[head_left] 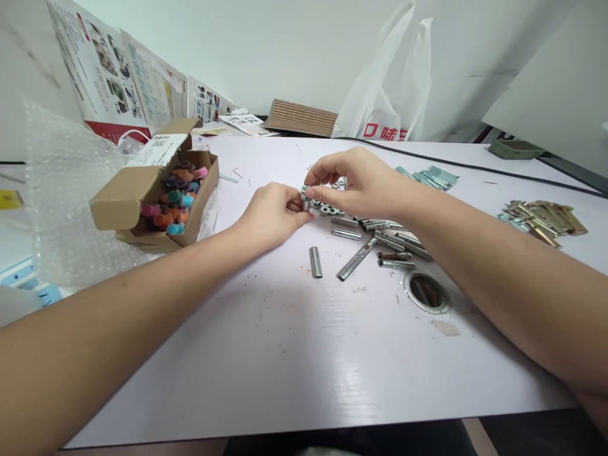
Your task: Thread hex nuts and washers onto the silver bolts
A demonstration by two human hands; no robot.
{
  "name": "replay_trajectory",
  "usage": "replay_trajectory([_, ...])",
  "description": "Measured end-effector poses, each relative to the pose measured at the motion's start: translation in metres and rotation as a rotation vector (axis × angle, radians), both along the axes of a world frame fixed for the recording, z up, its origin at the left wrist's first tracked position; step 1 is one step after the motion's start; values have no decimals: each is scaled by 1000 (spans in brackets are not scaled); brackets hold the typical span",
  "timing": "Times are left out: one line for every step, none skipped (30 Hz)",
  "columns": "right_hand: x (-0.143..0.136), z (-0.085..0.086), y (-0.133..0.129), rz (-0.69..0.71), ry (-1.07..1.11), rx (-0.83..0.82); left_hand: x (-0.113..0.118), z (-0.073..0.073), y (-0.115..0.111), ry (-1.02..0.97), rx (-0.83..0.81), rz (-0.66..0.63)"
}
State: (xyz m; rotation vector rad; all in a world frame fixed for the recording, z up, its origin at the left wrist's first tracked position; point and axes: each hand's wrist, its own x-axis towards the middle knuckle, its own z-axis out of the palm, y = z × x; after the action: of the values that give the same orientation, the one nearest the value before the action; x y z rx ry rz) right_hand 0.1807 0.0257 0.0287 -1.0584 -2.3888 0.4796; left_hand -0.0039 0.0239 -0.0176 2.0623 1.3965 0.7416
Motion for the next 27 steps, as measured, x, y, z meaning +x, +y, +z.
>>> replay_trajectory([0,0,0,-18,-17,19,0,0,0,5,6,0])
replay_trajectory([1,-1,0,-38,-27,34,0,0,0,10,8,2])
replay_trajectory([2,-2,0,-52,-31,45,0,1,0,14,4,1])
replay_trajectory([2,-3,1,-55,-31,54,0,1,0,13,-3,0])
replay_trajectory([3,-4,1,-43,-32,59,0,2,0,9,-13,-3])
replay_trajectory([4,-5,1,-20,-37,66,0,2,0,3,-20,-6])
replay_trajectory([5,-5,1,4,-45,76,0,2,0,-2,-26,-9])
replay_trajectory([6,-5,2,24,-54,89,0,2,-1,-8,-28,-11])
replay_trajectory([6,-4,2,33,-61,102,0,3,-1,-11,-26,-9])
replay_trajectory([7,-4,2,28,-63,112,0,3,-1,-11,-23,-3])
replay_trajectory([7,-3,1,14,-56,117,-1,3,-1,-9,-20,3])
replay_trajectory([8,-3,1,-2,-39,117,-1,3,-1,-7,-17,8])
replay_trajectory([7,-3,0,-10,-18,109,-1,3,-1,-2,-16,10])
replay_trajectory([7,-3,-1,-8,1,98,-1,3,-1,3,-14,12])
replay_trajectory([6,-4,-3,3,11,86,-1,3,-1,8,-13,12])
replay_trajectory([6,-6,-4,19,10,77,-1,3,-1,11,-13,11])
replay_trajectory([5,-6,-4,28,1,74,-1,3,-1,13,-13,10])
replay_trajectory([4,-7,-5,22,-12,79,-1,3,-1,10,-14,9])
replay_trajectory([4,-6,-5,-2,-25,93,-1,3,-1,4,-16,8])
replay_trajectory([4,-4,-4,-39,-33,110,-1,3,0,-3,-22,4])
replay_trajectory([4,-1,-5,-75,-36,129,-2,3,0,-10,-28,-4])
replay_trajectory([4,4,-7,-101,-38,145,-2,3,1,-16,-31,-9])
replay_trajectory([5,9,-12,-110,-47,147,-2,3,1,-17,-31,-13])
replay_trajectory([5,15,-20,-100,-62,133,-3,3,1,-12,-28,-17])
replay_trajectory([7,19,-32,-72,-88,97,-3,3,1,-7,-25,-18])
replay_trajectory([8,21,-49,-46,-114,40,-3,3,2,-4,-23,-17])
replay_trajectory([11,20,-70,-8,-152,-47,-3,2,2,-5,-25,-15])
